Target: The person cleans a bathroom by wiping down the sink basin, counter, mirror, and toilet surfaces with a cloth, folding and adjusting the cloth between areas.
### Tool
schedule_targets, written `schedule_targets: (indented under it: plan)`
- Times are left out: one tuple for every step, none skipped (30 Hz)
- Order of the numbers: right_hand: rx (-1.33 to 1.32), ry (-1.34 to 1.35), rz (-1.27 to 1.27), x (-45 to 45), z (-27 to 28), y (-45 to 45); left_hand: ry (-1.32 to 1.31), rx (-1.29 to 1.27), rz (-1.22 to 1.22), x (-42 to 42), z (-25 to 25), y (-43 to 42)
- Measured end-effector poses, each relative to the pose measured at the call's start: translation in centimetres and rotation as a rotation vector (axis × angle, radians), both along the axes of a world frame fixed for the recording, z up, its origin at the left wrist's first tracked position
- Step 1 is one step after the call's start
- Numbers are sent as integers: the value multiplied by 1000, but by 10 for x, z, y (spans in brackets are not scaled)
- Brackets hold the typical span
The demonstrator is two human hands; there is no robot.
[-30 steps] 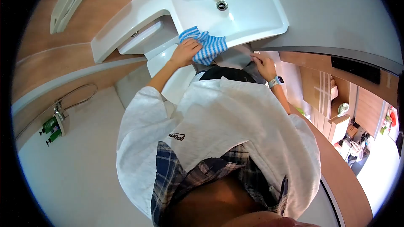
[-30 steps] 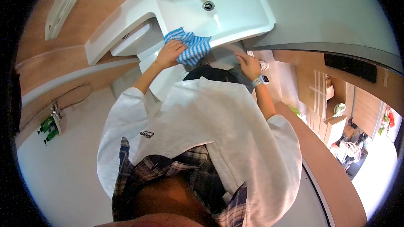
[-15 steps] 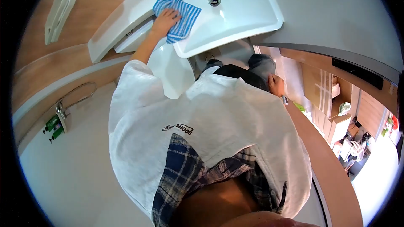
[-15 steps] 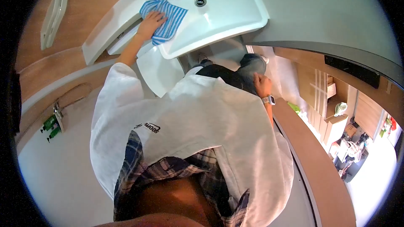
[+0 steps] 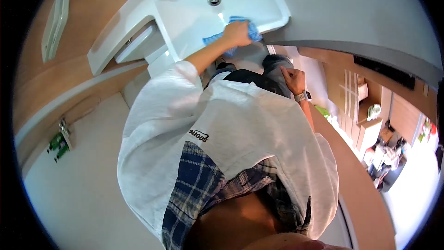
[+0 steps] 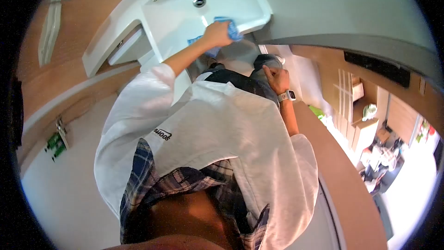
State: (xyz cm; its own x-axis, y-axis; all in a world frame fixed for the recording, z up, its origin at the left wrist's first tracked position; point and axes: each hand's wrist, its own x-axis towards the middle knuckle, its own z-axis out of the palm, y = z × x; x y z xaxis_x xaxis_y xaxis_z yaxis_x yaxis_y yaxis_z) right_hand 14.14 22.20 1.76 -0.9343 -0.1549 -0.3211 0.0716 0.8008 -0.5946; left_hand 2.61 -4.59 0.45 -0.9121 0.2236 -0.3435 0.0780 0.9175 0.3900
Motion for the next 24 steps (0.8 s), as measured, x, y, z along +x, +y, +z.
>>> schedule_targets:
  plan:
    - [13, -1, -33, 7, -1, 3, 35, 56, 14, -13, -2, 25]
    - [-46, 48, -112, 14, -4, 4, 34, 71, -18, -25, -3, 51]
    - [-102, 95, -186, 25, -5, 7, 39, 67, 43, -33, -2, 74]
    - [-85, 93, -209, 36, -2, 8, 44, 63, 108, -33, -2, 87]
    - [-88, 85, -247, 41, 0, 8, 47, 77, 90, -31, -1, 89]
    - [-96, 81, -278, 44, 0, 6, 65, 112, 85, -28, -1, 86]
    - [-93, 86, -286, 48, -2, 5, 79, 141, 84, -24, -2, 79]
    - [-107, 53, -341, 50, -6, 3, 84, 141, 75, -18, -3, 66]
    - [-122, 17, -395, 52, -10, 0, 166, 166, -24, -9, -7, 49]
    - [-171, 132, -379, 49, -4, -12, 244, 190, -120, 1, -9, 31]
    - [-172, 131, -377, 45, -3, -23, 245, 188, -119, 12, -11, 11]
    - [-126, 208, -324, 38, -3, -33, 221, 174, -125, 24, -9, -11]
    - [-81, 285, -267, 30, -3, -45, 197, 158, -127, 37, -8, -34]
    - [-92, 373, -188, 19, 1, -60, 199, 160, -121, 52, -5, -56]
    - [-105, 461, -108, 6, 5, -77, 202, 161, -113, 67, -4, -79]
    - [-98, 507, -28, -8, 5, -93, 212, 165, -97, 82, -5, -100]
    - [-92, 553, 52, -20, 6, -108, 224, 168, -79, 95, -7, -120]
    - [-102, 556, 68, -30, 16, -127, 228, 160, -62, 107, -6, -141]
    - [-8, 544, 185, -41, 30, -147, 287, 119, -119, 118, -3, -162]
    - [88, 532, 299, -49, 36, -161, 343, 76, -179, 127, 0, -175]
    - [78, 534, 312, -57, 30, -168, 343, 68, -165, 135, 4, -181]
    - [182, 501, 439, -67, 21, -172, 424, 39, -183, 142, 8, -186]
    - [288, 469, 566, -76, 13, -177, 505, 11, -201, 147, 12, -189]
    - [351, 593, 607, -82, 8, -179, 508, 4, -188, 150, 10, -190]
